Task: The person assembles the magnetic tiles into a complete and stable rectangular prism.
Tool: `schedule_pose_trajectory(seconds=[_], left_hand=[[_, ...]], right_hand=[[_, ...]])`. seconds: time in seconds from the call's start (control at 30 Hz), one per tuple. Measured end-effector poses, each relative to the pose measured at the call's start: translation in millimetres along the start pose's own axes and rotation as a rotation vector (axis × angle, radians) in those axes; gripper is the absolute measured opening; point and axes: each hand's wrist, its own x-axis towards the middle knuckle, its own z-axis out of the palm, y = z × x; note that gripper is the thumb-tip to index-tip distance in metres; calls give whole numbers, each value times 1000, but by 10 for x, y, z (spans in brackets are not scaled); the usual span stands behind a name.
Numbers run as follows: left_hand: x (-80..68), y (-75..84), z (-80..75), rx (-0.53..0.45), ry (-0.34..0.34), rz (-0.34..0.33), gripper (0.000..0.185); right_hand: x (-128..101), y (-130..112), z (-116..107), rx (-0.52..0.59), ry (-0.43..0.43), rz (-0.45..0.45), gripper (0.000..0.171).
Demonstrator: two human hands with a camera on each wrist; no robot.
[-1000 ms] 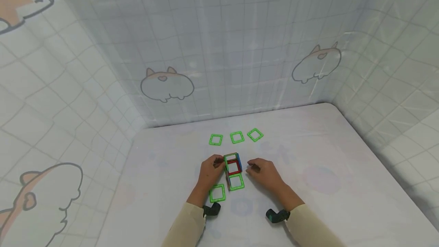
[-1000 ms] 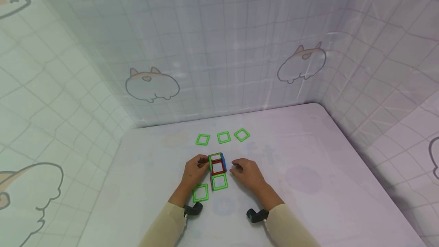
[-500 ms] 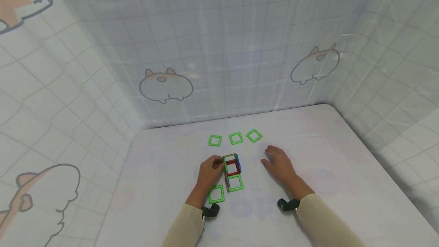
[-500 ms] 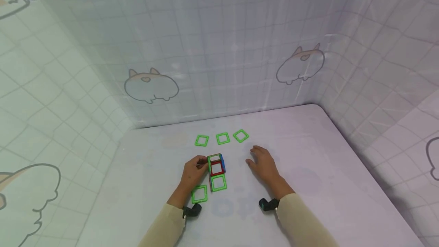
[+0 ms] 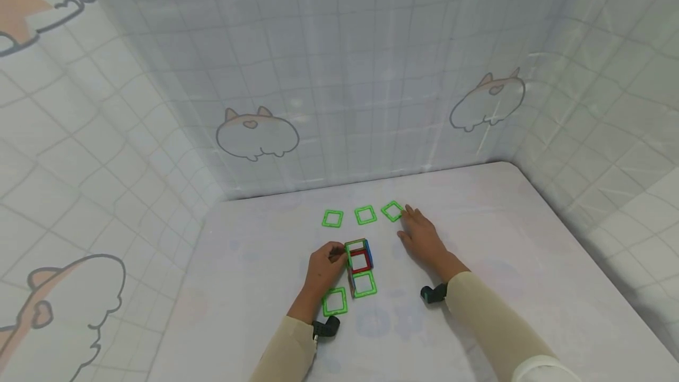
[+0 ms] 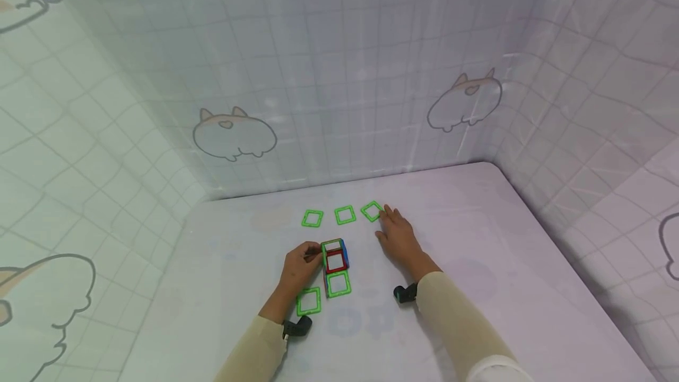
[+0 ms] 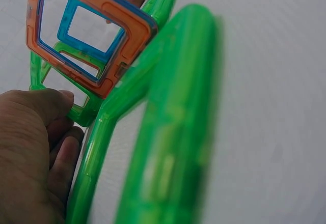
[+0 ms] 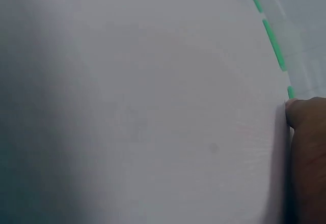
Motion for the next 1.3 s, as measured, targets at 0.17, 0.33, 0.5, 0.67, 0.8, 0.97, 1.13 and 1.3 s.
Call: schedule_pose_trajectory(seconds=[0.17, 0.33, 0.5, 0.67, 0.8, 0.97, 1.13, 1.3], left_hand=[[-1, -24, 17, -4, -6, 5, 14], [-7, -11, 12, -16, -5, 9, 14], [-8, 3, 3, -11, -4, -11, 14], [-18, 26, -7, -1, -4, -7, 14], [-16, 32, -13, 4, -6, -6, 14], [-12, 31, -15, 9, -3, -11, 14], [-8, 30, -17, 15, 1, -10, 14], [-4, 24, -20, 11, 4, -4, 13]], right_hand=[[28, 18, 29, -64, -34, -19, 62], [31, 11, 33, -125, -60, -64, 58], [23, -20, 13, -141, -59, -82, 55], [14, -31, -3, -125, -36, -93, 51], [13, -34, -1, -78, -5, -95, 48], [-9, -70, -9, -34, 61, -95, 40], [-33, -93, -15, -49, 122, -94, 28], [-58, -95, -9, -72, 164, -106, 19]])
